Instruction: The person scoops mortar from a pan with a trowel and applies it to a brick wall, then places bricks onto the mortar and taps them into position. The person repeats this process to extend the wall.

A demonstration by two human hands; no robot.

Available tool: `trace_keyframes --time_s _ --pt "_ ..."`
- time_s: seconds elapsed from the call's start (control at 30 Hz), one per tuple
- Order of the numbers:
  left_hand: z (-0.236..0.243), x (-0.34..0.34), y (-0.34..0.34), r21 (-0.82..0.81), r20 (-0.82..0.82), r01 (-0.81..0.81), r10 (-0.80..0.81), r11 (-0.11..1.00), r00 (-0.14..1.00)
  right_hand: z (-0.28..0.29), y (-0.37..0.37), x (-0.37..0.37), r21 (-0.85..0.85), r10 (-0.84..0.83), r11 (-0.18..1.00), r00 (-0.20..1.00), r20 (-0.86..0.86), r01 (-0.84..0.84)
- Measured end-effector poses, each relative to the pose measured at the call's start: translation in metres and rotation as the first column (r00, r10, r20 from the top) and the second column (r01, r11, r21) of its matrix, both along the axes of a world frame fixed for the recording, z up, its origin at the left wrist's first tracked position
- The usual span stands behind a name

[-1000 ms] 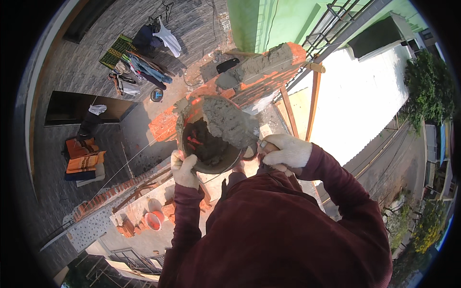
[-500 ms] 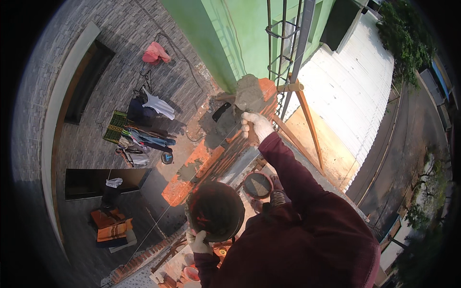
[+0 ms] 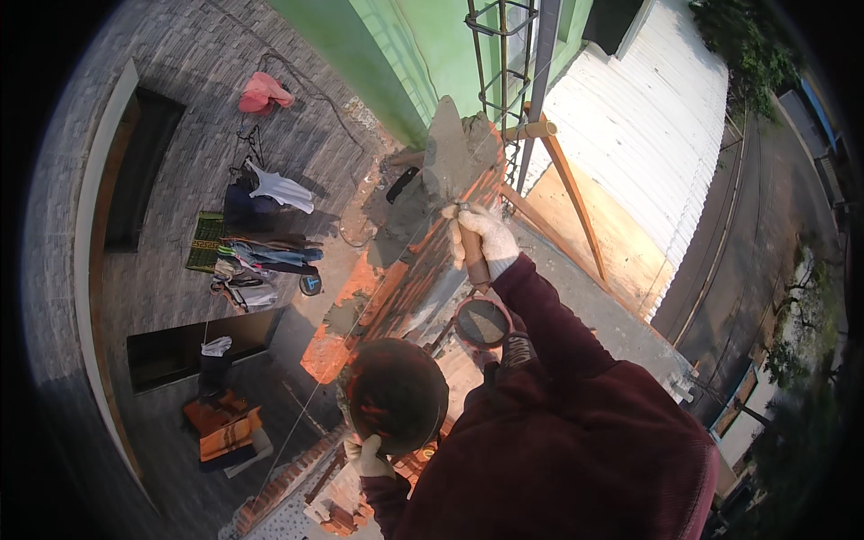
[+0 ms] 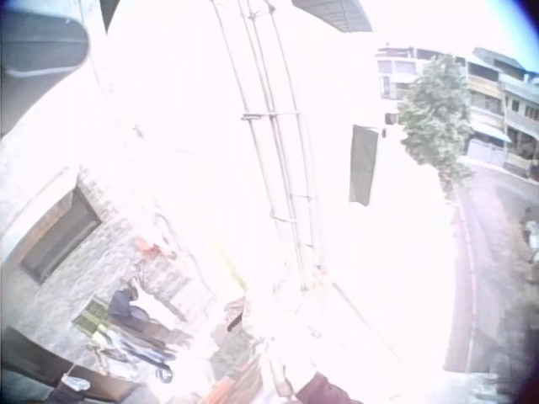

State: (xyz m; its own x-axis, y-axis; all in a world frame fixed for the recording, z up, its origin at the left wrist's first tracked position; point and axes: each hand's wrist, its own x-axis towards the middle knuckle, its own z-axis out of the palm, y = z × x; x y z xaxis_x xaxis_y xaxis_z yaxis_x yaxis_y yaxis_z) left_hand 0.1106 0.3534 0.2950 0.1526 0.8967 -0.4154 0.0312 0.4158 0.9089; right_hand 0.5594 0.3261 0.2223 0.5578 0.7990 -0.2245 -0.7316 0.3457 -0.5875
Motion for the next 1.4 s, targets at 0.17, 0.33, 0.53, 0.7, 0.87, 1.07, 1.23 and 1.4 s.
trace_keyframes --time_s 0.17,0.33,0.53,0.7,0.87,1.07,1.23,1.4 --pt "-0.015 -0.004 0.002 -0.041 0.001 0.057 -0.057 0.997 0.998 -0.075 -0.056 -0.006 -0.162 -0.113 0.984 0.955 -0.273 0.070" --pt "-0.011 0.011 0.005 -0.084 -0.020 0.189 -0.191 0.978 0.981 -0.125 -0.005 0.024 -0.217 -0.148 0.973 0.943 -0.299 0.084" --pt "-0.008 0.016 -0.004 -0.125 -0.012 0.177 -0.179 0.976 0.984 -0.099 0.022 -0.008 -0.421 -0.176 0.900 0.978 -0.111 0.114" --pt "-0.036 -0.002 -0.004 -0.052 0.011 0.145 -0.144 0.988 0.989 -0.124 -0.026 0.024 -0.698 0.238 0.667 0.813 0.531 0.260" --pt "-0.039 0.012 -0.007 -0.088 -0.025 0.135 -0.138 0.987 0.990 -0.069 -0.039 0.110 -0.803 0.469 0.506 0.680 0.563 0.316" --pt "-0.050 0.003 -0.009 -0.067 -0.062 0.152 -0.156 0.986 0.986 -0.036 -0.044 0.129 -0.736 0.301 0.656 0.952 0.051 -0.168" --pt "-0.045 0.023 -0.011 -0.094 -0.039 0.135 -0.139 0.986 0.990 -0.003 -0.027 0.071 -0.636 0.253 0.718 0.957 -0.140 -0.283" --pt "-0.050 0.031 -0.014 -0.015 -0.054 0.204 -0.205 0.979 0.977 -0.002 -0.020 0.055 -0.676 0.370 0.675 0.928 -0.037 -0.296"
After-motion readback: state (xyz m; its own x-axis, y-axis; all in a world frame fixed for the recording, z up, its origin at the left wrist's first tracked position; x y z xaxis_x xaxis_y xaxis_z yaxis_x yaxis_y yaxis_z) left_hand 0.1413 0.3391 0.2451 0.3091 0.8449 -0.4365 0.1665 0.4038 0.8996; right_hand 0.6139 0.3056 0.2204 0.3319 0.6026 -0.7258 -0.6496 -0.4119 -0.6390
